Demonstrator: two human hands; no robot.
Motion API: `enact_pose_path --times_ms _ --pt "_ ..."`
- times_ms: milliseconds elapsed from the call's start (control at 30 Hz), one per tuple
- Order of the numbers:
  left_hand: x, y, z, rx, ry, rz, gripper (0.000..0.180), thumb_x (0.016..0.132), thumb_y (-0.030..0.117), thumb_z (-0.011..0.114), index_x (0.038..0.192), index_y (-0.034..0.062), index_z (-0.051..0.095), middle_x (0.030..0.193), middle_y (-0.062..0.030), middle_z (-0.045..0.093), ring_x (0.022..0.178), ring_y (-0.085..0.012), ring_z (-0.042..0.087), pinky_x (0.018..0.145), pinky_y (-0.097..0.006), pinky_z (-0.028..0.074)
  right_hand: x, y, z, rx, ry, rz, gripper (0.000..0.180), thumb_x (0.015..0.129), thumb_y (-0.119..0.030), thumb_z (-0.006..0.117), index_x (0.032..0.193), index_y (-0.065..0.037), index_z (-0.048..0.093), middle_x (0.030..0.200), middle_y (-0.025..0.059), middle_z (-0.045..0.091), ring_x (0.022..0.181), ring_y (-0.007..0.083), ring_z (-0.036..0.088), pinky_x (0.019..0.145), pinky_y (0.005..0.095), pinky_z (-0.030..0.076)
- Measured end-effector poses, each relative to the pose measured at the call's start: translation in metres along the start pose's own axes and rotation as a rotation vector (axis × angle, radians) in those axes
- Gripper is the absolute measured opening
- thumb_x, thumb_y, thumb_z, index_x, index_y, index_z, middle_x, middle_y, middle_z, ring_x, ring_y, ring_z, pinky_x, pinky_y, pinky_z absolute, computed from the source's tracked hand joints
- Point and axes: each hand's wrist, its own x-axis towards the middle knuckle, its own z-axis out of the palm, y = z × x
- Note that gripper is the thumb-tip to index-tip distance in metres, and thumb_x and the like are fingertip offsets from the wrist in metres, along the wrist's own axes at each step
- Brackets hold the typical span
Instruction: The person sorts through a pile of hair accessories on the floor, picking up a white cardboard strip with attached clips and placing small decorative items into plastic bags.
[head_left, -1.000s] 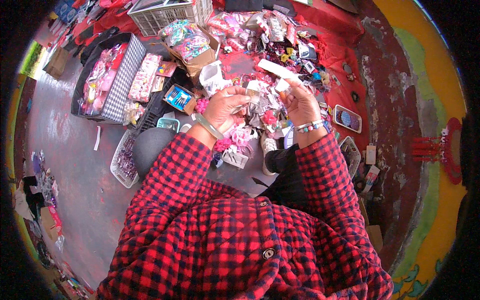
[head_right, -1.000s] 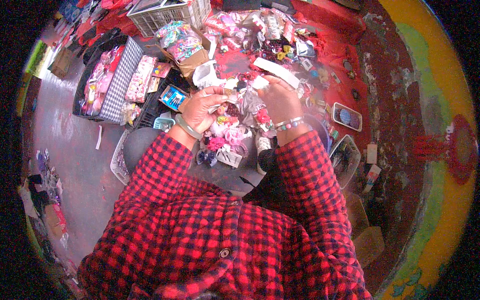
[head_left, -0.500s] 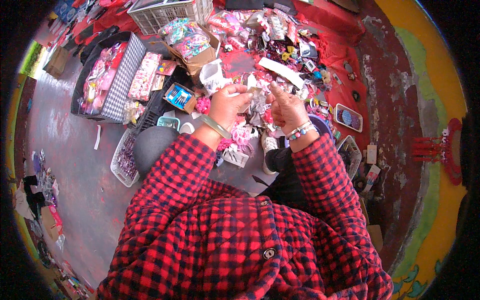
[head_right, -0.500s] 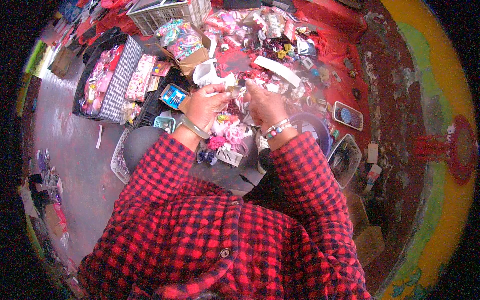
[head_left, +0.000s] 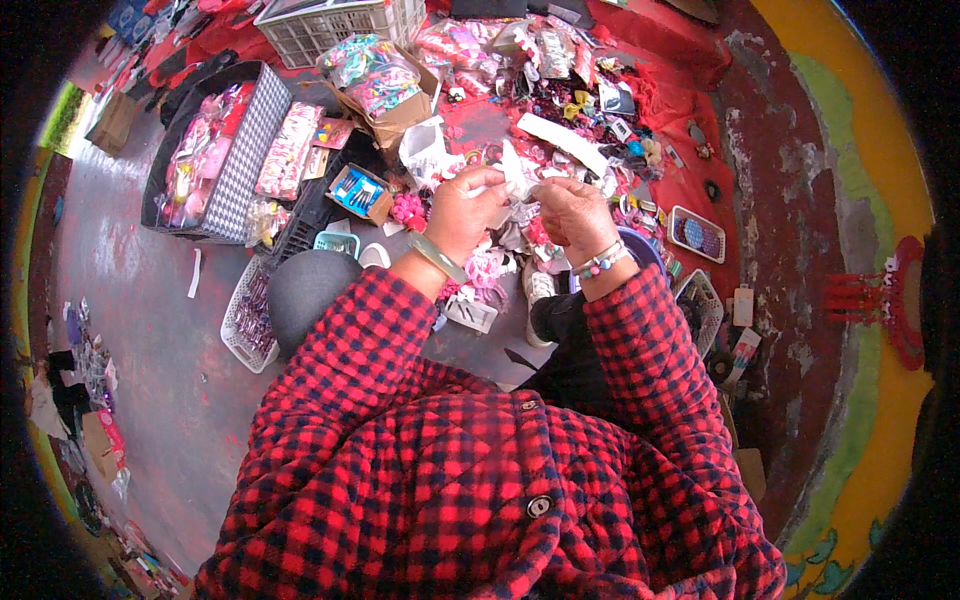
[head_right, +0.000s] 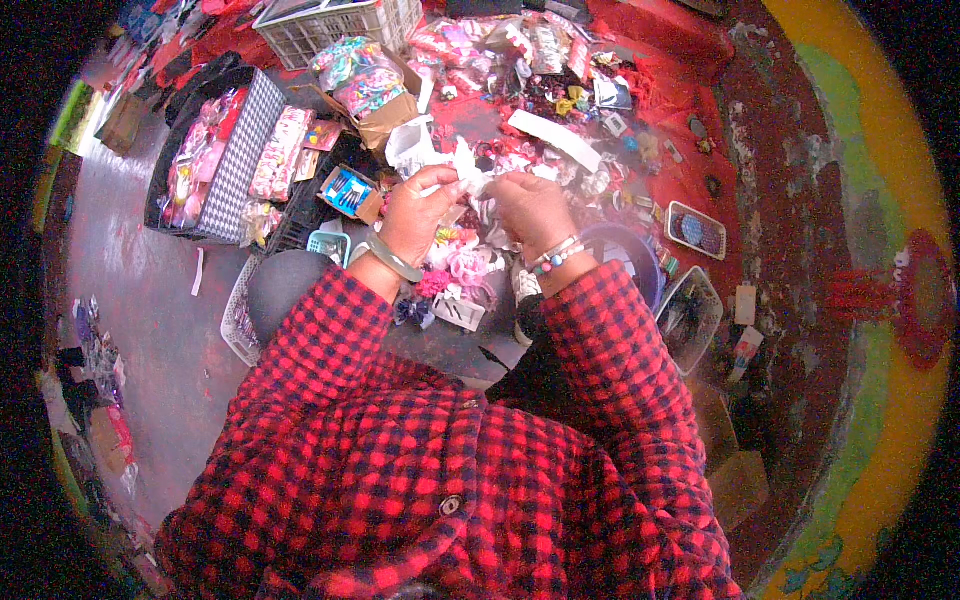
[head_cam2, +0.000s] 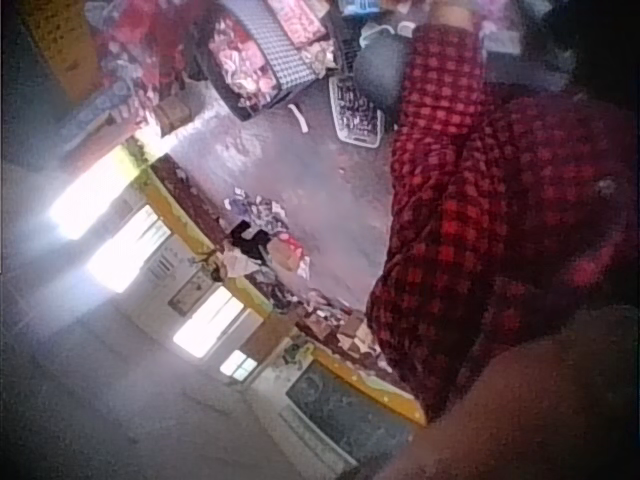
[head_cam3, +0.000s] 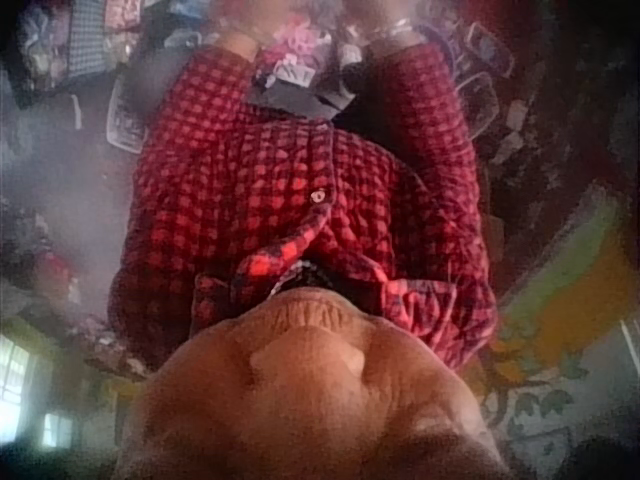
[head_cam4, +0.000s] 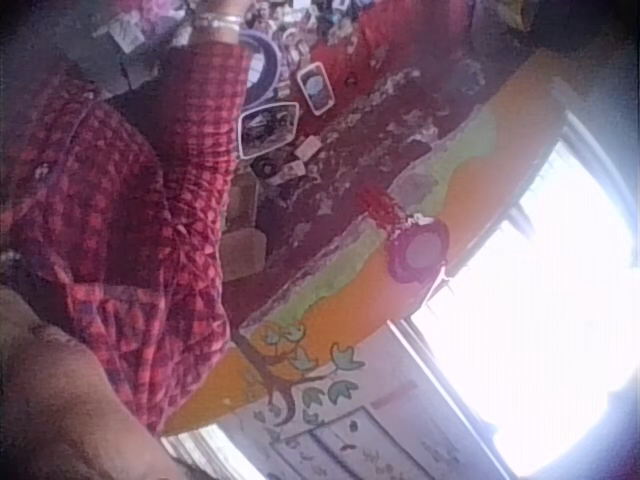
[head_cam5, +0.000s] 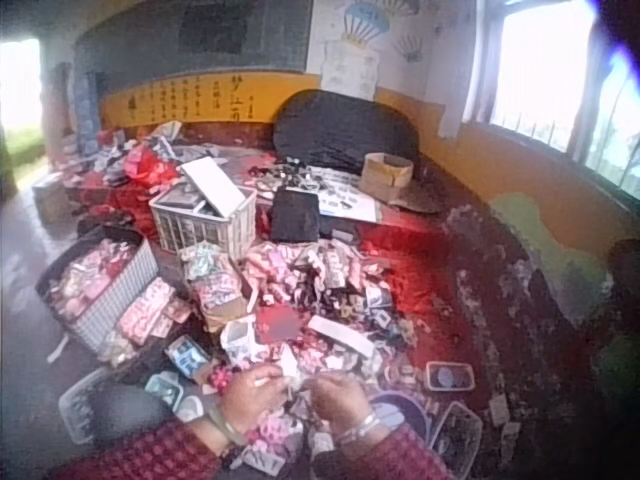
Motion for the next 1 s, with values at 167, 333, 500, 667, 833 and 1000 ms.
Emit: enact_pose_path --times_ms 167,333,500,667,833,1000 --pt "-0.001 0.003 0.001 0.055 0.123 -0.016 0.014 0.082 0.016 0.059 0.085 0.0028 0.061 0.067 -0.0012 0.059 0.053 -0.0056 0.052 0.040 -0.020 0.039 -0.002 0.002 0.006 -0.060 0.035 -0.018 0.007 0.078 -0.012 0.057 0.075 -0.005 0.059 0.049 -0.0060 0.040 0.037 0.0037 0.030 0.035 0.0203 0.020" --pt "-0.004 0.003 0.001 -0.035 0.053 -0.054 0.009 0.083 0.008 0.055 0.089 0.0019 0.058 0.069 -0.0017 0.057 0.061 -0.0057 0.051 0.050 -0.019 0.041 0.002 0.005 0.005 -0.166 -0.054 0.041 0.016 0.075 -0.020 0.058 0.067 -0.006 0.059 0.050 -0.0050 0.042 0.040 0.0055 0.034 0.037 0.0226 0.021" --pt "-0.002 0.013 -0.001 -0.240 0.074 -0.235 0.005 0.084 0.011 0.054 0.084 0.0059 0.056 0.065 -0.0020 0.055 0.050 -0.0063 0.048 0.037 -0.017 0.031 0.001 0.003 0.002 -0.120 -0.083 0.074 0.019 0.078 -0.023 0.060 0.068 -0.007 0.056 0.050 -0.0045 0.042 0.039 0.0061 0.033 0.037 0.0226 0.021" --pt "0.002 0.015 -0.007 -0.386 0.084 -0.388 0.007 0.082 0.013 0.056 0.083 0.0063 0.054 0.063 -0.0043 0.054 0.042 -0.0077 0.044 0.034 -0.019 0.031 0.004 0.002 -0.002 -0.127 -0.092 0.123 0.019 0.078 -0.023 0.061 0.073 -0.006 0.058 0.052 -0.0044 0.043 0.041 0.0066 0.034 0.038 0.0221 0.022" --pt "0.006 0.007 -0.015 -0.362 0.131 -0.447 0.007 0.081 0.012 0.056 0.082 0.0049 0.054 0.063 -0.0056 0.053 0.041 -0.0088 0.043 0.034 -0.020 0.031 0.001 -0.003 -0.001 -0.628 0.036 -0.396 0.024 0.077 -0.020 0.064 0.094 -0.005 0.058 0.054 -0.0019 0.044 0.045 0.0100 0.044 0.041 0.0239 0.033" --pt "0.003 0.006 -0.011 -0.222 0.105 -0.331 0.008 0.080 0.010 0.057 0.079 0.0022 0.058 0.065 -0.0029 0.056 0.050 -0.0090 0.049 0.044 -0.022 0.039 -0.017 -0.010 0.013 -1.201 0.005 -0.670 0.038 0.072 -0.031 0.064 0.105 -0.015 0.054 0.096 0.0121 0.058 0.079 0.0325 0.059 0.064 0.0411 0.047"
